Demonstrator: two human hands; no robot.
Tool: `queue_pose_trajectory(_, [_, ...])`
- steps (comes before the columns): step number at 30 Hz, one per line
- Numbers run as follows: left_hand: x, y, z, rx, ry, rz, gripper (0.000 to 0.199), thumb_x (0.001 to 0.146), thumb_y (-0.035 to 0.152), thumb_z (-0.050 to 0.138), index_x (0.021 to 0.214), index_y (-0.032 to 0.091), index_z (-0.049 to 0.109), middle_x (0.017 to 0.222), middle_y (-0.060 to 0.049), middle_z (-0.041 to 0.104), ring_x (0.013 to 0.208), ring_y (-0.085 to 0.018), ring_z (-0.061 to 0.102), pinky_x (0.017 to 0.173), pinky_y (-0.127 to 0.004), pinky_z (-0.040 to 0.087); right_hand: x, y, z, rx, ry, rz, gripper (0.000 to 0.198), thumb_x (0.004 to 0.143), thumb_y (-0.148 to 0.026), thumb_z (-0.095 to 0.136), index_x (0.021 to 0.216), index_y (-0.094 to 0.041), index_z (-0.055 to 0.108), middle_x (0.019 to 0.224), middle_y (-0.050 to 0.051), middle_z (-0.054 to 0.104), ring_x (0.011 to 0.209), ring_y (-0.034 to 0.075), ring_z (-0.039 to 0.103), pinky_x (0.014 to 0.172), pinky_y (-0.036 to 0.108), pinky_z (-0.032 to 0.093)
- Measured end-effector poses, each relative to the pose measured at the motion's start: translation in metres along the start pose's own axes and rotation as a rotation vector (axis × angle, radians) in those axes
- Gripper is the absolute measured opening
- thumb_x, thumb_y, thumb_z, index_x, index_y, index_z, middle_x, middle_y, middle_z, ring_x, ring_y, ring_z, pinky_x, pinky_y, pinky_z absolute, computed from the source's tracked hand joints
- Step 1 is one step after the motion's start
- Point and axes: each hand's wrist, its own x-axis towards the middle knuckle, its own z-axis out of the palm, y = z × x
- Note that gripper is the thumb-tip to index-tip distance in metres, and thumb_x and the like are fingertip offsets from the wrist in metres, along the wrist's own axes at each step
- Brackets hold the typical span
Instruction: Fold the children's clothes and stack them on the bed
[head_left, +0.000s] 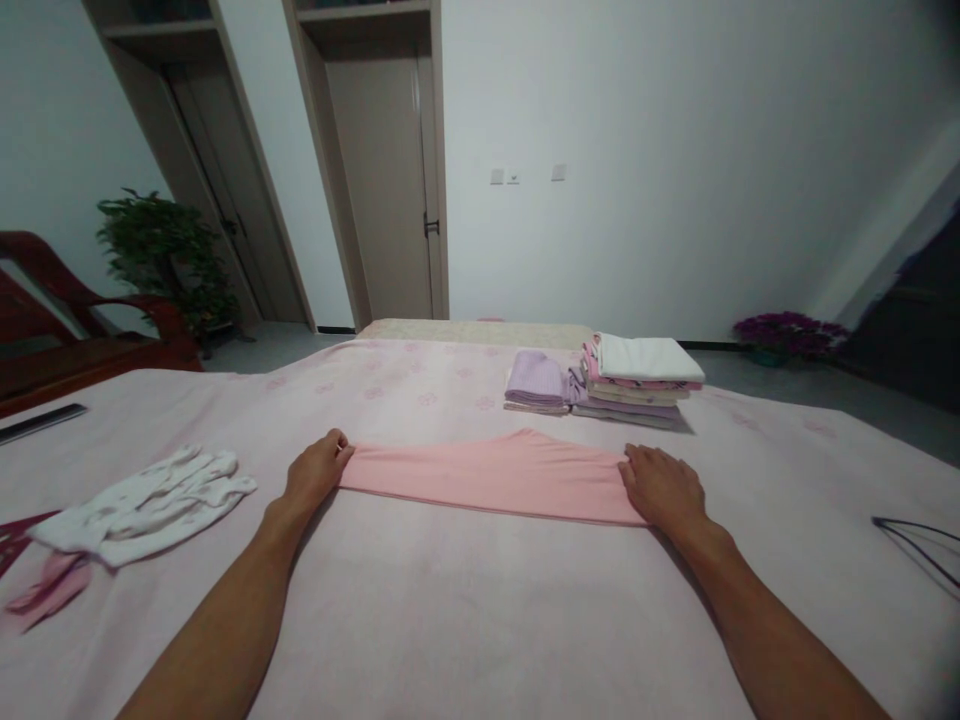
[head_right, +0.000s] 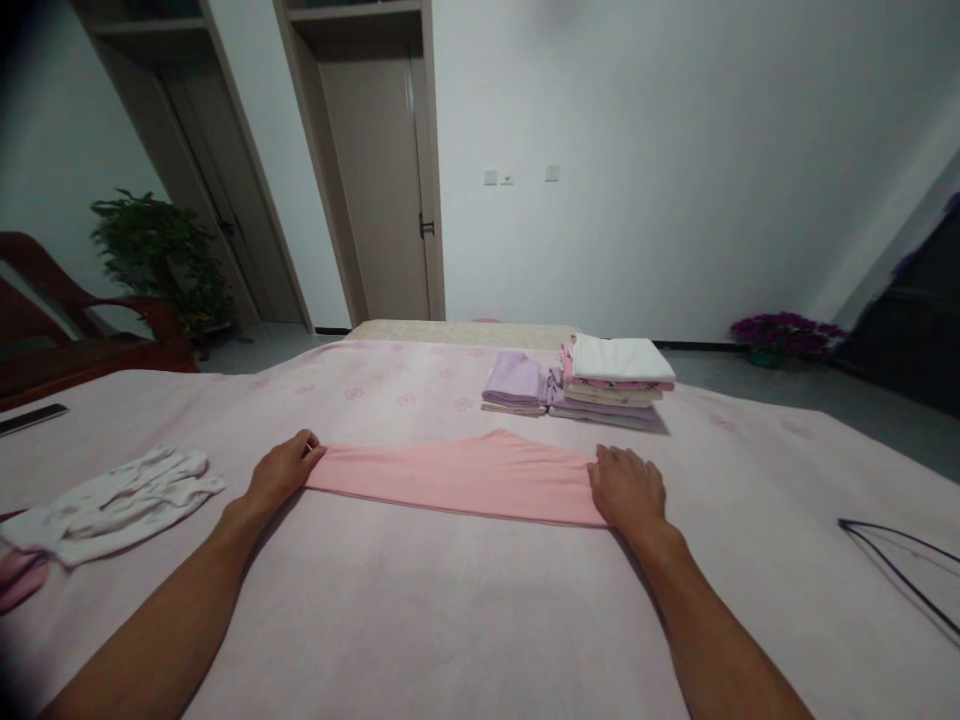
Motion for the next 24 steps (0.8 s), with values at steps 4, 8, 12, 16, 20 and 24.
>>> queue_pose_trajectory(4, [-0.003, 0.001, 0.004, 0.013, 0.03, -0.001, 0.029, 0.096, 0.046, 0.042, 0.108, 0.025, 0.059, 0.107, -0.007, 0.073, 0.093, -0.025, 0.068, 0.067, -0.03, 0.041, -0.004, -0.008, -0.014, 0.046, 0.203, -0.05, 0.038, 0.093, -0.025, 0.048, 0.126, -0.014, 0.063, 0.137, 0.018, 0.059, 0.132, 0.035, 0.046, 0.107, 0.052, 0.033])
queue_pose_trajectory(8, [-0.003, -0.003, 0.008, -0.004, 0.057, 0.002, 0.032, 0.095, 0.045, 0.041, 0.114, 0.026, 0.06, 0.117, -0.007, 0.071, 0.099, -0.025, 0.067, 0.069, -0.03, 0.042, -0.01, -0.029, -0.038, 0.375, 0.195, -0.298, 0.02, 0.09, -0.025, 0.053, 0.1, -0.019, 0.07, 0.105, 0.01, 0.07, 0.1, 0.024, 0.06, 0.089, 0.037, 0.045])
queue_pose_trajectory(12, [-0.002, -0.005, 0.009, -0.089, 0.036, -0.015, 0.033, 0.095, 0.045, 0.043, 0.115, 0.026, 0.061, 0.109, -0.005, 0.072, 0.097, -0.023, 0.067, 0.073, -0.029, 0.044, -0.02, -0.056, -0.055, 0.671, -0.05, -0.469, 0.008, 0.082, -0.027, 0.061, 0.085, -0.022, 0.067, 0.085, 0.002, 0.067, 0.077, 0.016, 0.059, 0.071, 0.028, 0.044])
queue_pose_trajectory(16, [-0.003, -0.006, 0.006, -0.172, 0.032, -0.041, 0.031, 0.095, 0.045, 0.046, 0.112, 0.027, 0.064, 0.109, -0.004, 0.072, 0.098, -0.021, 0.067, 0.075, -0.028, 0.045, -0.028, -0.069, -0.062, 0.731, -0.263, -0.529, 0.015, 0.072, -0.024, 0.068, 0.086, -0.022, 0.067, 0.087, 0.001, 0.066, 0.075, 0.015, 0.058, 0.068, 0.026, 0.042])
queue_pose_trajectory(20, [-0.004, -0.005, 0.006, -0.162, 0.049, -0.027, 0.03, 0.095, 0.042, 0.046, 0.113, 0.026, 0.064, 0.11, -0.004, 0.072, 0.098, -0.021, 0.066, 0.077, -0.028, 0.046, -0.029, -0.071, -0.061, 0.733, -0.293, -0.564, 0.012, 0.074, -0.023, 0.064, 0.086, -0.022, 0.068, 0.087, 0.002, 0.067, 0.077, 0.016, 0.058, 0.069, 0.027, 0.042])
queue_pose_trajectory(24, [-0.003, -0.006, 0.008, -0.152, 0.076, -0.012, 0.032, 0.095, 0.04, 0.047, 0.117, 0.025, 0.063, 0.109, -0.005, 0.071, 0.096, -0.02, 0.066, 0.077, -0.027, 0.046, -0.027, -0.07, -0.058, 0.775, -0.271, -0.579, 0.011, 0.08, -0.024, 0.058, 0.081, -0.022, 0.068, 0.085, 0.002, 0.067, 0.081, 0.018, 0.059, 0.074, 0.028, 0.043])
